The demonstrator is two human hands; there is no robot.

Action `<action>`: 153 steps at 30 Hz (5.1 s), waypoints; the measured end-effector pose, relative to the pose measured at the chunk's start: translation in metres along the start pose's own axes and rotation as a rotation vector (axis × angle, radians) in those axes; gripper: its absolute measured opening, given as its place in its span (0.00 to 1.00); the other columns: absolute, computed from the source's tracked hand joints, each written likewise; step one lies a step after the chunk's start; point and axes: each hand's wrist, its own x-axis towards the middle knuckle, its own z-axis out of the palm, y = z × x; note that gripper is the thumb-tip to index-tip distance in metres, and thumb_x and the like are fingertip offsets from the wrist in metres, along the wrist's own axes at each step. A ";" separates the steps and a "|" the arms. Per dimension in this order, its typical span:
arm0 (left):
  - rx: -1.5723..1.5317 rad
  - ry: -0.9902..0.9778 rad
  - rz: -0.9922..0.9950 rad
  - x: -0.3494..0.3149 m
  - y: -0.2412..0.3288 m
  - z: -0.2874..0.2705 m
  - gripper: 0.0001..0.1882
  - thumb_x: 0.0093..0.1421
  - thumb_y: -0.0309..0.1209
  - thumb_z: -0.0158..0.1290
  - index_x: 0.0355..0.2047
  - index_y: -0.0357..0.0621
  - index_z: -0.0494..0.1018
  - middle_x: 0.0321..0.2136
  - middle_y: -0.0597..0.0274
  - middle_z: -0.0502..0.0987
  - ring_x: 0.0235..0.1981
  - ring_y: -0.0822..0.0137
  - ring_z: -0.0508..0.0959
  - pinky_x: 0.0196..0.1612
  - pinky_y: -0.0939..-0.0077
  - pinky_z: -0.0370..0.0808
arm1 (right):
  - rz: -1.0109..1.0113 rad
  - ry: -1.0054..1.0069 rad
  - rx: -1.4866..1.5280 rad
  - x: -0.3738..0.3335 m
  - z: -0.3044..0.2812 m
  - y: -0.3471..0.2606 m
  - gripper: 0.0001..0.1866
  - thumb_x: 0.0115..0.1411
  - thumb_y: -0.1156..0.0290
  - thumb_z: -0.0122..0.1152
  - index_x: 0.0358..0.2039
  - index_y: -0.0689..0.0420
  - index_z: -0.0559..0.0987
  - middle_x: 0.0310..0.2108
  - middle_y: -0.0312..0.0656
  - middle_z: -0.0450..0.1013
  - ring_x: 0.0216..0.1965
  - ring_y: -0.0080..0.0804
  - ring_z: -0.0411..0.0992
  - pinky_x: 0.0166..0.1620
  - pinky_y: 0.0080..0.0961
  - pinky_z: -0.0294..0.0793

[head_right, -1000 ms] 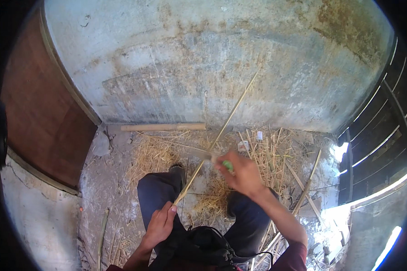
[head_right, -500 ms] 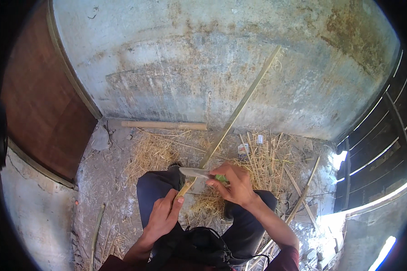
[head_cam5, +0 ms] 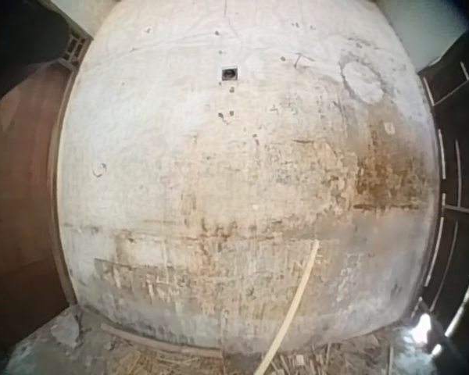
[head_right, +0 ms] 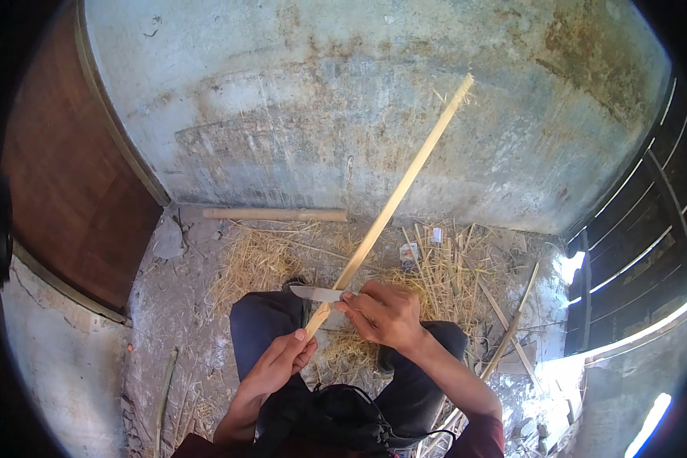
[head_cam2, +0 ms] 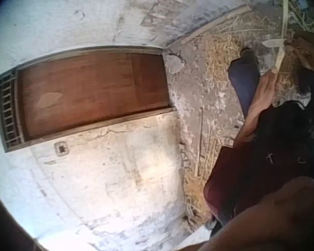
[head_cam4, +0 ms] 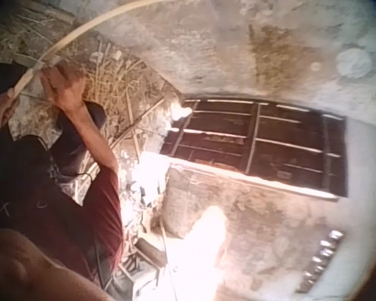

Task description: The person uses a knife to shave strips off a long piece of wood, repeatedly scraping the blade along its length and periodically checking the surface.

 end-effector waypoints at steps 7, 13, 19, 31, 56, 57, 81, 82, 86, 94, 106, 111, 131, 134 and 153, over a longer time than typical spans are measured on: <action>0.091 0.040 0.088 -0.002 0.002 0.000 0.30 0.85 0.53 0.36 0.41 0.40 0.74 0.26 0.76 0.65 0.26 0.80 0.61 0.29 0.79 0.60 | -0.024 0.036 -0.053 0.002 0.006 0.004 0.09 0.56 0.65 0.82 0.30 0.50 0.86 0.23 0.33 0.75 0.18 0.30 0.73 0.21 0.31 0.70; 0.160 0.099 0.122 -0.011 0.007 0.003 0.29 0.85 0.50 0.36 0.38 0.39 0.74 0.26 0.75 0.65 0.26 0.79 0.62 0.30 0.77 0.62 | 0.063 0.076 -0.043 0.001 0.002 0.017 0.09 0.59 0.71 0.80 0.29 0.55 0.84 0.22 0.38 0.77 0.19 0.33 0.76 0.23 0.33 0.73; 0.172 0.079 0.090 -0.032 -0.025 -0.001 0.28 0.85 0.47 0.36 0.37 0.37 0.72 0.24 0.69 0.67 0.25 0.74 0.65 0.31 0.73 0.65 | 0.353 0.181 -0.174 0.017 -0.026 0.085 0.09 0.65 0.72 0.75 0.30 0.60 0.83 0.24 0.42 0.80 0.22 0.32 0.77 0.26 0.31 0.73; 0.468 0.325 0.202 -0.033 0.006 -0.003 0.15 0.78 0.37 0.54 0.39 0.37 0.71 0.20 0.47 0.72 0.22 0.44 0.76 0.28 0.52 0.69 | 0.690 -0.167 0.061 0.013 -0.022 0.038 0.18 0.61 0.82 0.69 0.50 0.54 0.77 0.24 0.42 0.77 0.22 0.37 0.75 0.31 0.32 0.76; 0.592 0.415 0.423 -0.009 0.031 0.023 0.14 0.75 0.34 0.60 0.38 0.39 0.68 0.15 0.45 0.73 0.17 0.40 0.80 0.20 0.52 0.70 | 0.176 -0.306 0.035 -0.011 0.027 0.028 0.17 0.48 0.75 0.68 0.41 0.58 0.80 0.28 0.44 0.77 0.27 0.50 0.79 0.30 0.46 0.79; 0.585 0.416 0.415 -0.009 0.031 0.025 0.14 0.75 0.34 0.60 0.38 0.39 0.68 0.15 0.44 0.73 0.18 0.39 0.80 0.20 0.51 0.70 | 0.184 -0.305 0.027 -0.011 0.027 0.027 0.17 0.48 0.75 0.68 0.40 0.58 0.80 0.28 0.44 0.77 0.27 0.50 0.79 0.30 0.46 0.79; 0.429 0.395 0.309 -0.021 0.035 0.027 0.17 0.74 0.34 0.61 0.33 0.41 0.67 0.15 0.55 0.64 0.12 0.62 0.69 0.20 0.64 0.62 | 0.313 -0.166 -0.052 -0.012 0.027 0.043 0.15 0.47 0.75 0.69 0.36 0.58 0.76 0.28 0.48 0.77 0.28 0.57 0.78 0.32 0.50 0.75; 0.438 0.393 0.315 -0.023 0.033 0.026 0.17 0.73 0.34 0.62 0.33 0.41 0.67 0.15 0.55 0.64 0.12 0.63 0.69 0.20 0.64 0.62 | 0.305 -0.142 -0.053 -0.011 0.026 0.046 0.15 0.47 0.76 0.69 0.37 0.58 0.77 0.28 0.48 0.77 0.28 0.57 0.78 0.32 0.50 0.75; 0.445 0.382 0.285 -0.036 0.032 0.020 0.17 0.73 0.33 0.62 0.32 0.40 0.67 0.15 0.55 0.64 0.12 0.62 0.69 0.20 0.64 0.62 | 0.350 -0.091 -0.132 0.002 0.011 0.058 0.17 0.46 0.80 0.64 0.40 0.62 0.81 0.29 0.54 0.78 0.29 0.58 0.78 0.33 0.49 0.76; 0.457 0.357 0.233 -0.048 0.022 0.022 0.15 0.72 0.33 0.62 0.32 0.40 0.69 0.15 0.53 0.67 0.13 0.58 0.74 0.21 0.61 0.66 | 0.362 0.067 -0.221 0.011 0.005 0.091 0.09 0.52 0.79 0.63 0.36 0.61 0.80 0.26 0.56 0.77 0.29 0.61 0.78 0.34 0.52 0.76; 0.479 0.348 0.203 -0.069 0.012 0.013 0.15 0.72 0.33 0.63 0.32 0.41 0.70 0.15 0.54 0.67 0.12 0.57 0.71 0.21 0.62 0.64 | 0.393 0.094 -0.343 0.029 -0.010 0.128 0.13 0.54 0.79 0.63 0.41 0.67 0.85 0.27 0.63 0.78 0.32 0.65 0.80 0.36 0.55 0.77; 0.458 0.346 0.191 -0.075 0.016 0.013 0.16 0.72 0.33 0.63 0.31 0.41 0.69 0.15 0.56 0.64 0.12 0.60 0.69 0.21 0.62 0.63 | 0.412 0.133 -0.355 0.033 -0.010 0.140 0.13 0.58 0.79 0.61 0.43 0.66 0.86 0.28 0.65 0.78 0.32 0.66 0.79 0.36 0.54 0.77; 0.556 0.213 0.125 -0.088 -0.022 -0.030 0.17 0.72 0.38 0.64 0.34 0.38 0.73 0.17 0.45 0.73 0.19 0.42 0.79 0.24 0.55 0.69 | 0.905 0.077 -0.594 0.000 -0.051 0.284 0.20 0.71 0.59 0.56 0.42 0.62 0.87 0.42 0.69 0.82 0.49 0.68 0.81 0.55 0.58 0.79; 0.565 0.208 0.119 -0.084 -0.027 -0.036 0.16 0.72 0.38 0.64 0.34 0.38 0.75 0.17 0.50 0.70 0.17 0.53 0.75 0.24 0.59 0.67 | 0.971 -0.105 -0.587 -0.040 -0.055 0.307 0.22 0.71 0.55 0.54 0.45 0.61 0.87 0.45 0.68 0.82 0.49 0.68 0.81 0.56 0.57 0.80; 0.602 0.266 0.029 -0.067 -0.031 -0.065 0.21 0.79 0.43 0.52 0.35 0.37 0.77 0.18 0.57 0.74 0.20 0.62 0.75 0.28 0.62 0.71 | 1.433 -0.967 -0.179 -0.105 -0.139 0.296 0.44 0.61 0.31 0.69 0.51 0.65 0.84 0.38 0.52 0.86 0.35 0.46 0.86 0.41 0.46 0.83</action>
